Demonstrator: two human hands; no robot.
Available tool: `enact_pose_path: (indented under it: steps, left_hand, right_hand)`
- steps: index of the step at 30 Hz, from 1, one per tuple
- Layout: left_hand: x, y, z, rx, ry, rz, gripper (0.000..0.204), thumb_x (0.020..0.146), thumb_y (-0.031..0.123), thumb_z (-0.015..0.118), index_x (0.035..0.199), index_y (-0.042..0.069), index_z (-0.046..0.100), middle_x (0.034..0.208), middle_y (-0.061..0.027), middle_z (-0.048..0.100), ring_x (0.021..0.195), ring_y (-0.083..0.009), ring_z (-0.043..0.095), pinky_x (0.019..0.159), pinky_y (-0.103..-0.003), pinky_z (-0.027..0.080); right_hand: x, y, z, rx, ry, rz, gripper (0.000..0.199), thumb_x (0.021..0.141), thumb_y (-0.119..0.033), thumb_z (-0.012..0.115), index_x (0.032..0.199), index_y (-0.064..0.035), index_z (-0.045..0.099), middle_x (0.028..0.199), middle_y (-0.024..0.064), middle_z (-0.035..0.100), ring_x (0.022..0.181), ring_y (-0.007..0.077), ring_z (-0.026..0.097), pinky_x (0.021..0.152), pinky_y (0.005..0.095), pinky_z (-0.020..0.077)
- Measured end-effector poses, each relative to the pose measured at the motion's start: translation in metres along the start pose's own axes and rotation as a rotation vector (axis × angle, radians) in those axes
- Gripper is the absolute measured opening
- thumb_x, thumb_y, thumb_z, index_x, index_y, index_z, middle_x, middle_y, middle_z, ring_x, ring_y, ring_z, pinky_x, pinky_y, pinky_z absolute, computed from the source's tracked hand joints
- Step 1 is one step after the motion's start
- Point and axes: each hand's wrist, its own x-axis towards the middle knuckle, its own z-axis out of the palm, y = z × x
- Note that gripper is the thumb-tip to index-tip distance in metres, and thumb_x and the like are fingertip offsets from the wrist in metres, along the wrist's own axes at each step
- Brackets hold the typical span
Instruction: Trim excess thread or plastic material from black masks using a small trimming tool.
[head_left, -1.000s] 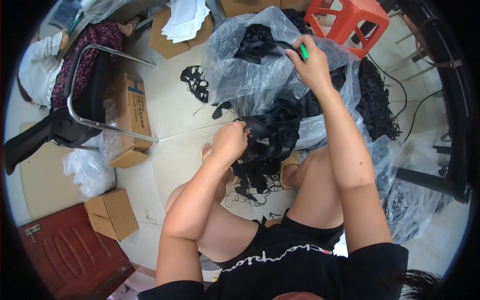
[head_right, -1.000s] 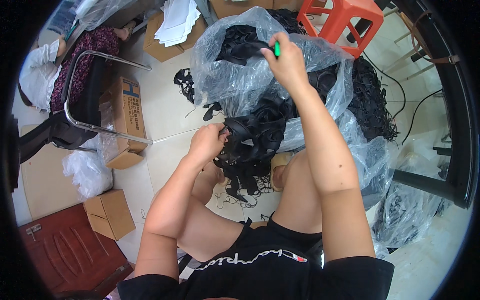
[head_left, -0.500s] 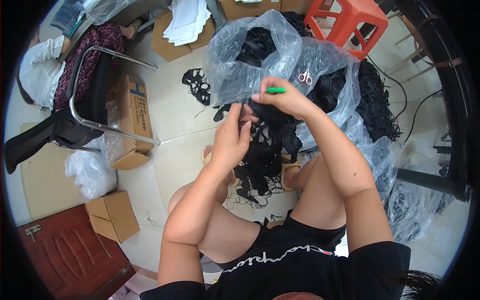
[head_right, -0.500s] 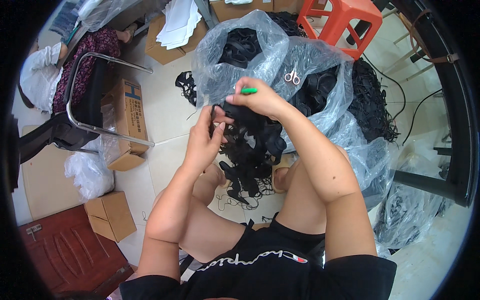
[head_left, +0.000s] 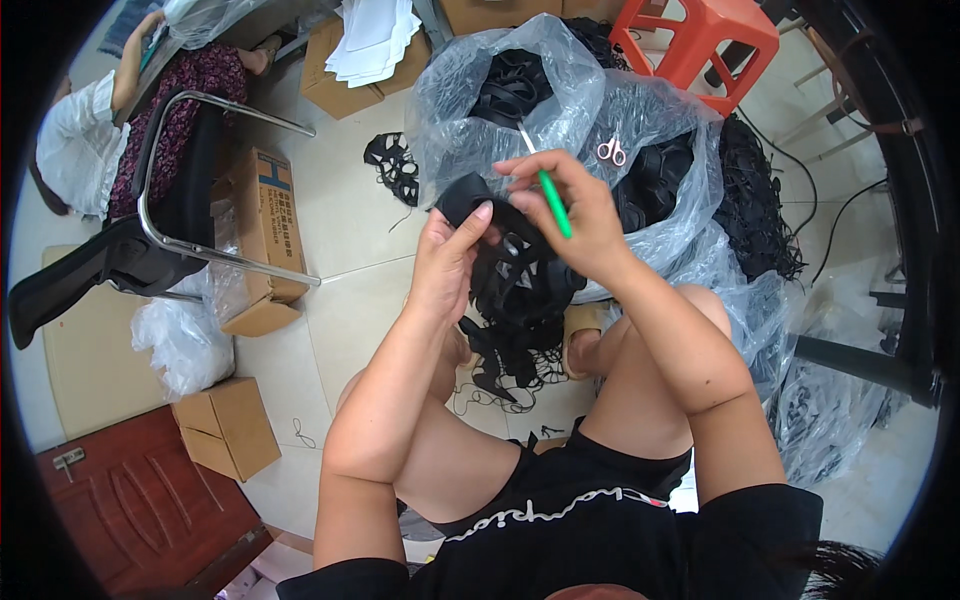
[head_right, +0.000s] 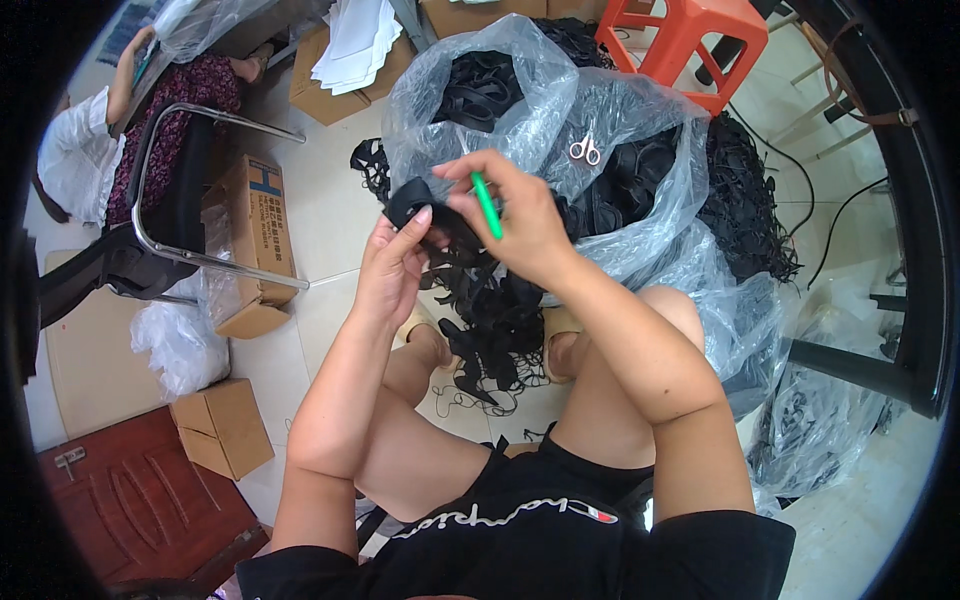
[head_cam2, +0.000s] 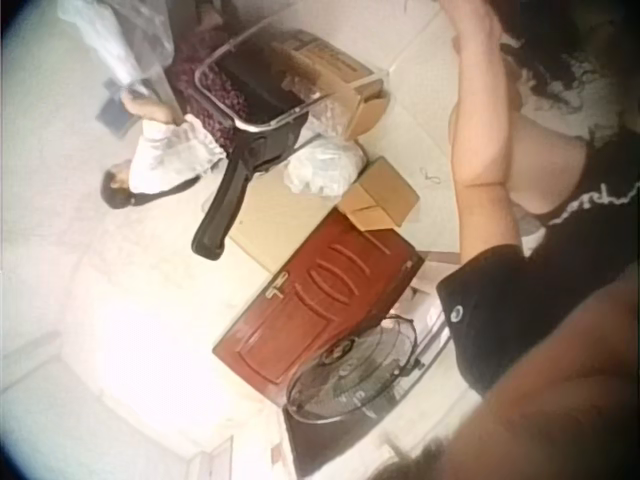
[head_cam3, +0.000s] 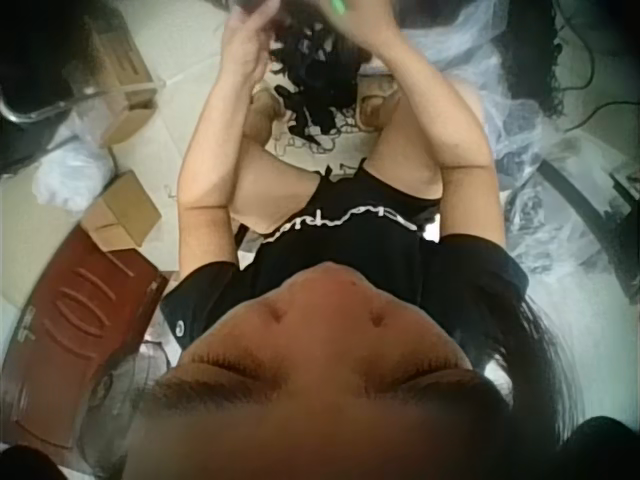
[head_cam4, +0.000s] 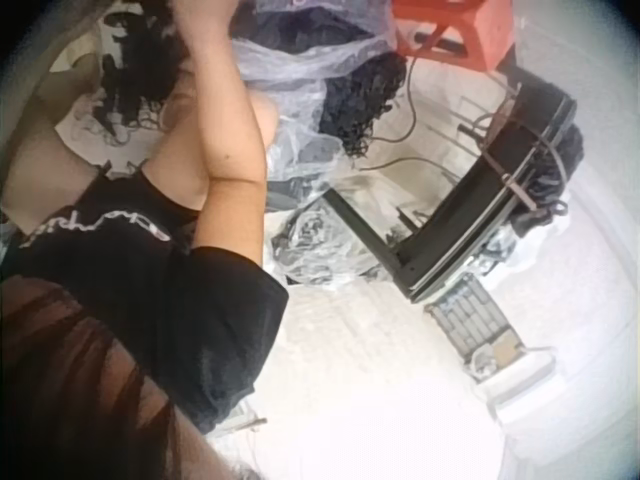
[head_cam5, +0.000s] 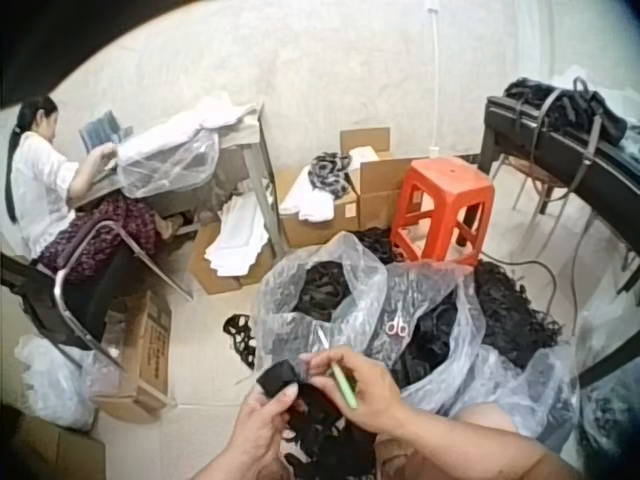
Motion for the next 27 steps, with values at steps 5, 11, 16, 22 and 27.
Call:
enact_pose_path:
  steps: [5, 11, 16, 22, 27]
  left_hand:
    - [0.001, 0.003, -0.005, 0.154, -0.052, 0.107, 0.023, 0.085, 0.013, 0.068, 0.104, 0.006, 0.057, 0.084, -0.0012, 0.061, 0.071, -0.0094, 0.056, 0.061, -0.023, 0.043]
    - [-0.007, 0.006, -0.008, 0.208, -0.024, 0.142, 0.017, 0.083, 0.005, 0.067, 0.098, 0.003, 0.06, 0.083, -0.0017, 0.064, 0.066, -0.0062, 0.057, 0.056, -0.02, 0.042]
    - [-0.007, 0.009, -0.007, 0.221, -0.002, 0.134, 0.012, 0.084, 0.004, 0.066, 0.094, 0.002, 0.06, 0.079, -0.0027, 0.065, 0.062, -0.0072, 0.058, 0.057, -0.019, 0.043]
    - [-0.011, 0.012, -0.003, 0.274, -0.014, 0.159, 0.008, 0.085, 0.004, 0.064, 0.092, 0.0, 0.061, 0.08, -0.0038, 0.066, 0.064, -0.0075, 0.06, 0.057, -0.019, 0.044]
    - [-0.012, 0.009, -0.001, 0.33, 0.031, 0.21, 0.009, 0.085, 0.004, 0.065, 0.092, 0.0, 0.061, 0.078, -0.0033, 0.066, 0.063, -0.0078, 0.061, 0.058, -0.019, 0.044]
  right_hand:
    - [0.002, -0.008, -0.014, -0.153, 0.06, -0.117, 0.026, 0.089, -0.01, 0.061, 0.115, -0.0038, 0.064, 0.087, 0.0106, 0.065, 0.079, 0.017, 0.062, 0.07, 0.028, 0.0491]
    - [-0.006, -0.008, -0.006, -0.165, -0.013, -0.276, 0.009, 0.085, -0.003, 0.062, 0.092, 0.0004, 0.065, 0.083, 0.0116, 0.064, 0.073, 0.0225, 0.063, 0.066, 0.03, 0.0495]
    - [-0.005, -0.005, -0.006, -0.276, -0.036, -0.439, 0.012, 0.077, 0.0, 0.067, 0.088, -0.0009, 0.061, 0.082, 0.011, 0.064, 0.074, 0.0267, 0.063, 0.066, 0.0337, 0.0506]
    - [-0.005, -0.004, -0.005, -0.339, -0.083, -0.512, 0.019, 0.074, -0.001, 0.07, 0.09, -0.0024, 0.06, 0.086, 0.0091, 0.063, 0.077, 0.0266, 0.063, 0.067, 0.035, 0.0506]
    - [-0.001, 0.0, -0.006, -0.501, -0.086, -0.534, 0.017, 0.075, -0.006, 0.07, 0.09, -0.0043, 0.061, 0.084, 0.008, 0.062, 0.077, 0.0266, 0.062, 0.068, 0.0351, 0.0495]
